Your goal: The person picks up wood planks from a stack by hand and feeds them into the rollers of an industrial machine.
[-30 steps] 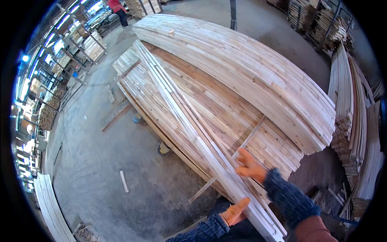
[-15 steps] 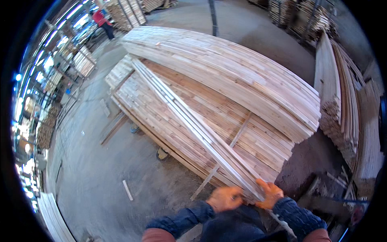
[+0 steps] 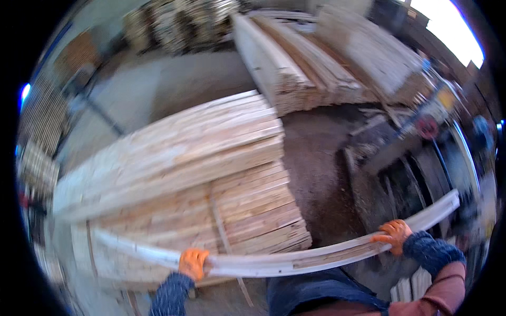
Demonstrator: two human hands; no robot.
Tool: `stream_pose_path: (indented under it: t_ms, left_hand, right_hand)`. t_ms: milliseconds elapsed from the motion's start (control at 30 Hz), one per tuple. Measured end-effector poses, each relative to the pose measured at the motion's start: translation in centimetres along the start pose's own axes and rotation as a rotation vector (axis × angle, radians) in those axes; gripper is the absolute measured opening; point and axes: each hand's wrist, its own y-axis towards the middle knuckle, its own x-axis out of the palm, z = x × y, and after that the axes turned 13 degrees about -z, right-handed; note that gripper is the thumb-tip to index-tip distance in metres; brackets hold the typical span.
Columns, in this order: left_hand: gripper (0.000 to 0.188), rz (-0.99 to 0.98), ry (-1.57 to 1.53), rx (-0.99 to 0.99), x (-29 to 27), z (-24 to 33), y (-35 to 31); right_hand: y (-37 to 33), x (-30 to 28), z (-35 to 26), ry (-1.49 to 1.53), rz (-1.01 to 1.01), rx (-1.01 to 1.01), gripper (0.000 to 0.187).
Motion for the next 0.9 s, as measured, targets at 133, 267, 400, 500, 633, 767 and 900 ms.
stream_pose_path:
  t_ms: [133,267,400,500,633,767,900]
  left_hand:
    - [0.063,-0.108,0.018,-0.157,7.1,3.6,0.0]
    - [0.062,0.155,0.264,0.119,7.0,10.9,-0.9]
    - [0.065,0.234,0.222,0.182,1.3,18.5,-0.1]
    - [0.067,0.051,0.226,0.118,-2.1,25.2,1.1]
    - [0.072,-0.048,0.262,-0.007,-5.8,37.4,4.5]
    - [0.076,0.079,0.167,0.162,-4.0,48.4,11.6]
    - [0.09,-0.07,0.07,0.102,-2.5,58.2,18.1]
  right_hand:
    - [-0.9,4.6,1.8,0.135,-0.068,0.068,0.102]
    - [-4.0,11.4,4.1,0.16,-0.002,0.279,0.125]
    - [-4.6,16.1,6.7,0.202,0.105,0.389,0.13]
    - [-6.2,21.0,10.0,0.23,0.345,0.453,0.134]
    - [-6.2,22.3,12.4,0.317,0.478,0.392,0.134]
    - [-5.8,22.4,11.6,0.396,0.74,0.177,0.118]
    - [-4.8,21.7,7.7,0.348,0.658,-0.041,0.115]
